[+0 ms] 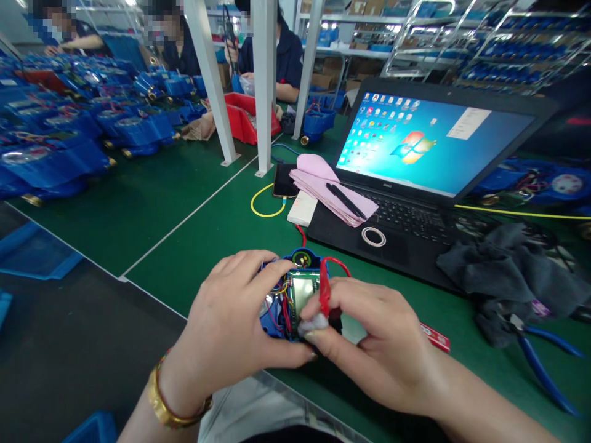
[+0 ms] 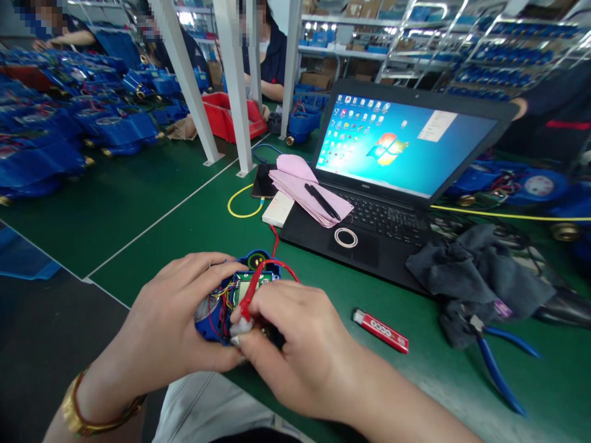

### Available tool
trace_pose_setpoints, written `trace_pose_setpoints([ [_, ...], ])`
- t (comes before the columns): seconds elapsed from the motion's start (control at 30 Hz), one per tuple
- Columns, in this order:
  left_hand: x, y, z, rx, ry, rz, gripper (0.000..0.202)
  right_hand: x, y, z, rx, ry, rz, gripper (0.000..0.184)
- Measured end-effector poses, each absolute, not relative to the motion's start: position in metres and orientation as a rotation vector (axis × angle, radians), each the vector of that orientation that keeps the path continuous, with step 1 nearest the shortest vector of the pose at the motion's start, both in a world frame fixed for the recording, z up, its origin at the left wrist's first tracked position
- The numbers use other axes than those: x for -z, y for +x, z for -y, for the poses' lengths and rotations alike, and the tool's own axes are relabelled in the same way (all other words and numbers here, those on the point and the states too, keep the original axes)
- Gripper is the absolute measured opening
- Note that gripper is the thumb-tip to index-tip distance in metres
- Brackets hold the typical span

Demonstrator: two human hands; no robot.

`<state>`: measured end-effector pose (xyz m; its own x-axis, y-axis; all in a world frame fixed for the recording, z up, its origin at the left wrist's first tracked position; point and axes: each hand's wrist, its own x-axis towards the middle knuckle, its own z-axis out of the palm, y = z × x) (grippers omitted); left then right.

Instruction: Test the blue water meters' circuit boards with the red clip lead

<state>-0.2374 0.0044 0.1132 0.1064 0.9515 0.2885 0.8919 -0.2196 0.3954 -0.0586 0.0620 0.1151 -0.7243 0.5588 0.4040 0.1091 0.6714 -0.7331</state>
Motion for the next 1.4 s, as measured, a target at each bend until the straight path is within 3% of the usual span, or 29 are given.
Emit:
trace_pose_setpoints([
  [0.07, -0.113, -0.238, -0.005, -0.716, 2.252, -1.872, 0.065, -0.114, -0.059, -0.064, -1.227, -0.606, 2.061, 0.003],
  [0.17, -0.112, -0.241, -0.004, -0.670, 2.282, -1.862, 0.075, -0.112, -0.059, -0.067, -1.639, -0.638, 1.705, 0.015],
  [0.27, -0.111, -0.248, -0.002, -0.638, 2.327, -1.873, 0.099, -0.110, -0.057, -0.074, -1.847, -0.542, 1.455, 0.021],
  [0.33, -0.113, -0.249, -0.001, -0.648, 2.377, -1.902, 0.104, -0.110, -0.053, -0.078, -1.958, -0.505, 1.295, 0.023],
  [0.5, -0.124, -0.224, -0.001, -0.973, 2.627, -1.806, 0.059, -0.116, -0.038, -0.075, -2.111, -0.578, 1.119, 0.043],
  [0.63, -0.122, -0.184, -0.011, -1.166, 2.796, -1.427, 0.044, -0.113, -0.023, -0.066, -1.971, -0.680, 1.246, 0.062],
  [0.77, -0.106, -0.149, -0.024, -1.258, 2.702, -1.308, 0.029, -0.102, 0.013, -0.068, -1.687, -0.831, 1.408, 0.062],
  [0.9, -0.094, -0.114, -0.027, -1.279, 2.551, -1.197, 0.017, -0.088, 0.076, -0.088, -1.289, -1.030, 1.603, 0.048],
  [1.03, -0.086, -0.085, -0.033, -1.160, 2.127, -1.277, 0.022, -0.066, 0.122, -0.109, -0.865, -1.252, 1.750, 0.025],
  [1.13, -0.075, -0.071, -0.048, -1.081, 1.907, -1.407, 0.029, -0.046, 0.118, -0.104, -0.743, -1.287, 1.995, 0.015],
  [1.27, -0.058, -0.057, -0.076, -1.021, 1.886, -1.470, 0.032, -0.029, 0.089, -0.089, -0.599, -1.264, 2.262, 0.028],
  [1.4, -0.049, -0.050, -0.094, -0.989, 1.893, -1.510, 0.029, -0.030, 0.094, -0.093, -0.470, -1.360, 2.278, 0.006],
])
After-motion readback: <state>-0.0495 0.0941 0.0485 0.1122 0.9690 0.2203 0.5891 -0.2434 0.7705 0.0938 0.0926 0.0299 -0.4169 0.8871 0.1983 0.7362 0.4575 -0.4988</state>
